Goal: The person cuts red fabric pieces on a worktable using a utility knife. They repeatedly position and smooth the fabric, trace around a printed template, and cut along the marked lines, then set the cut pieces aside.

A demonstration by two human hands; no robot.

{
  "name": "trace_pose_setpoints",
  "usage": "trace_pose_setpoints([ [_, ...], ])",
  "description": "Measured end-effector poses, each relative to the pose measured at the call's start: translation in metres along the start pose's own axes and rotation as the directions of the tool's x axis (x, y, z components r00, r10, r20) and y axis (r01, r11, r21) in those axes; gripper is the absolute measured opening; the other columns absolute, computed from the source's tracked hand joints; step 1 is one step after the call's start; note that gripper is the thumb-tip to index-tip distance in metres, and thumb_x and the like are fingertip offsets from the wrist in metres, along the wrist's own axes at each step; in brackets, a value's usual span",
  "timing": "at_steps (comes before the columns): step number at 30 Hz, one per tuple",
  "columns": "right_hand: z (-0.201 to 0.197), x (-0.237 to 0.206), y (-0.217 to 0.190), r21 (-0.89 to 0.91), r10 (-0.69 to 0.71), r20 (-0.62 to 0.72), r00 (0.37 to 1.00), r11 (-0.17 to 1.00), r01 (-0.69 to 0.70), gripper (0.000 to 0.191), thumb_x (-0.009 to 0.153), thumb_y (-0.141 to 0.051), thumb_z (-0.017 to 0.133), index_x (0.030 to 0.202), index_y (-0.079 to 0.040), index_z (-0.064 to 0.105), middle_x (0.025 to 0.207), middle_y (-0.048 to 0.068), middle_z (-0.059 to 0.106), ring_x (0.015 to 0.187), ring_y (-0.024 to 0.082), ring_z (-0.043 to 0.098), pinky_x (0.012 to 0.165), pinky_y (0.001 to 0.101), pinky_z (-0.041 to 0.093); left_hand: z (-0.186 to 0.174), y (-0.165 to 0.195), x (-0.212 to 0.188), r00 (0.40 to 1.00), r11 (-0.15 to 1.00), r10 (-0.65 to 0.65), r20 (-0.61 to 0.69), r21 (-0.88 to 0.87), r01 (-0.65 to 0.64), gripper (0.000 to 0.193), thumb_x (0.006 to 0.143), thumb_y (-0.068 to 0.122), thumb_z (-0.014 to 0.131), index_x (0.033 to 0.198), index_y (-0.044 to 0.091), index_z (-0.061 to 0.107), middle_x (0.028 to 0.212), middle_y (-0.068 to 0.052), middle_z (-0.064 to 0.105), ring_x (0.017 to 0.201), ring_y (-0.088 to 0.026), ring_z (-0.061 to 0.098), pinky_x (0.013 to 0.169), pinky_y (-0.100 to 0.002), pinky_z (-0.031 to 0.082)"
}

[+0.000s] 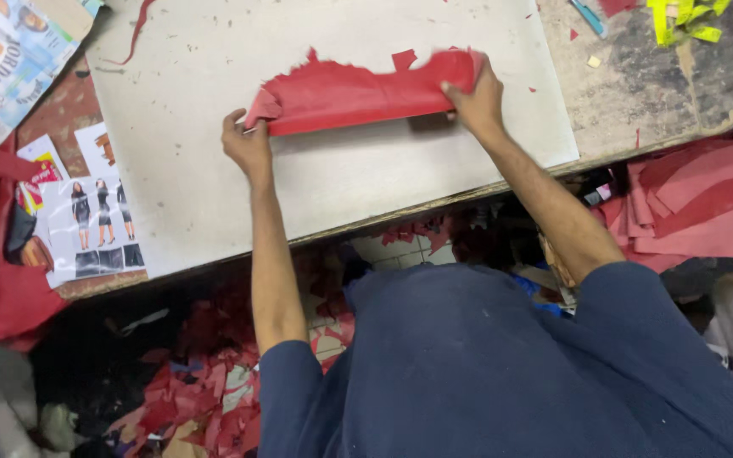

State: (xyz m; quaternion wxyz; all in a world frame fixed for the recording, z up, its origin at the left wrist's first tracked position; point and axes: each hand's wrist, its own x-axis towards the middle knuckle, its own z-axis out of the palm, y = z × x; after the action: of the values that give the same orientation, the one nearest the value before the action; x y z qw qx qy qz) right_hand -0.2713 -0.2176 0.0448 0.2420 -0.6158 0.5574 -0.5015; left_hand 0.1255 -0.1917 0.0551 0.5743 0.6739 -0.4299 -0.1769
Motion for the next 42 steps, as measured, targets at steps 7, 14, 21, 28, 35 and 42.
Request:
trace_pose_setpoints([
  [7,-0.027,-0.095,0.013,-0.181,0.37,0.102,0.923,0.92,-0.348,0.064,0.096,-0.008,0.08,0.15,-0.001,0.046,0.105,0.024,0.069,0.072,0.022,0.072,0.059,0.0354,0.058,-0.026,-0.025,-0.042,0.996,0.967,0.008,-0.09,0.253,0.015,0.037,0.082,-0.002,0.07,0.118,-0.002,0.065,0.094,-0.018,0.074,0.079,-0.027,0.073,0.074,-0.04,0.058],
  [14,0.006,-0.107,-0.003,-0.823,-0.068,0.097,0.993,0.556,0.118,0.078,0.096,-0.022,0.083,0.156,0.002,0.041,0.162,0.029,0.034,0.149,0.041,0.034,0.119,0.0587,0.028,0.022,-0.006,-0.078,0.875,0.674,0.483,0.043,0.619,-0.403,0.061,0.102,-0.012,0.046,0.16,0.002,0.035,0.166,-0.013,0.038,0.155,-0.03,0.041,0.133,-0.045,0.031],
  [21,0.069,-0.102,-0.01,-0.61,0.095,0.578,0.81,0.71,0.352,0.1,0.087,-0.05,0.062,0.165,-0.001,0.023,0.172,0.022,0.019,0.159,0.036,0.016,0.128,0.053,0.009,0.08,-0.015,-0.124,0.593,0.757,0.136,0.794,0.303,-0.579,0.079,0.103,0.052,0.047,0.162,0.004,0.022,0.17,-0.015,0.021,0.159,-0.028,0.017,0.13,-0.05,0.011],
  [28,0.041,-0.099,-0.01,-0.69,0.252,0.485,0.838,0.698,0.189,0.116,0.089,-0.067,0.06,0.165,0.009,0.016,0.172,0.031,0.011,0.162,0.041,0.008,0.13,0.0565,0.003,-0.043,-0.079,-0.045,0.88,0.681,0.009,0.475,0.642,-0.353,0.073,0.106,0.042,0.049,0.164,0.004,0.023,0.172,-0.019,0.018,0.16,-0.034,0.015,0.13,-0.051,0.011],
  [35,0.219,-0.086,-0.094,-0.509,0.11,0.699,0.706,0.77,0.384,0.126,0.076,-0.076,0.065,0.157,0.01,0.02,0.165,0.031,0.015,0.156,0.041,0.011,0.126,0.0551,0.008,-0.048,-0.076,-0.04,0.872,0.631,0.008,0.49,0.674,-0.385,0.066,0.107,0.029,0.05,0.162,0.002,0.026,0.171,-0.019,0.02,0.159,-0.035,0.017,0.127,-0.059,0.008],
  [42,0.246,-0.082,-0.081,-0.281,-0.224,0.764,0.605,0.728,0.625,0.099,0.096,-0.07,0.053,0.164,-0.006,0.021,0.172,0.017,0.019,0.161,0.032,0.014,0.13,0.0534,0.009,-0.065,-0.051,-0.03,0.872,0.66,0.036,0.488,0.644,-0.387,0.058,0.105,0.007,0.052,0.16,-0.001,0.035,0.172,-0.018,0.026,0.162,-0.029,0.024,0.132,-0.058,0.009],
])
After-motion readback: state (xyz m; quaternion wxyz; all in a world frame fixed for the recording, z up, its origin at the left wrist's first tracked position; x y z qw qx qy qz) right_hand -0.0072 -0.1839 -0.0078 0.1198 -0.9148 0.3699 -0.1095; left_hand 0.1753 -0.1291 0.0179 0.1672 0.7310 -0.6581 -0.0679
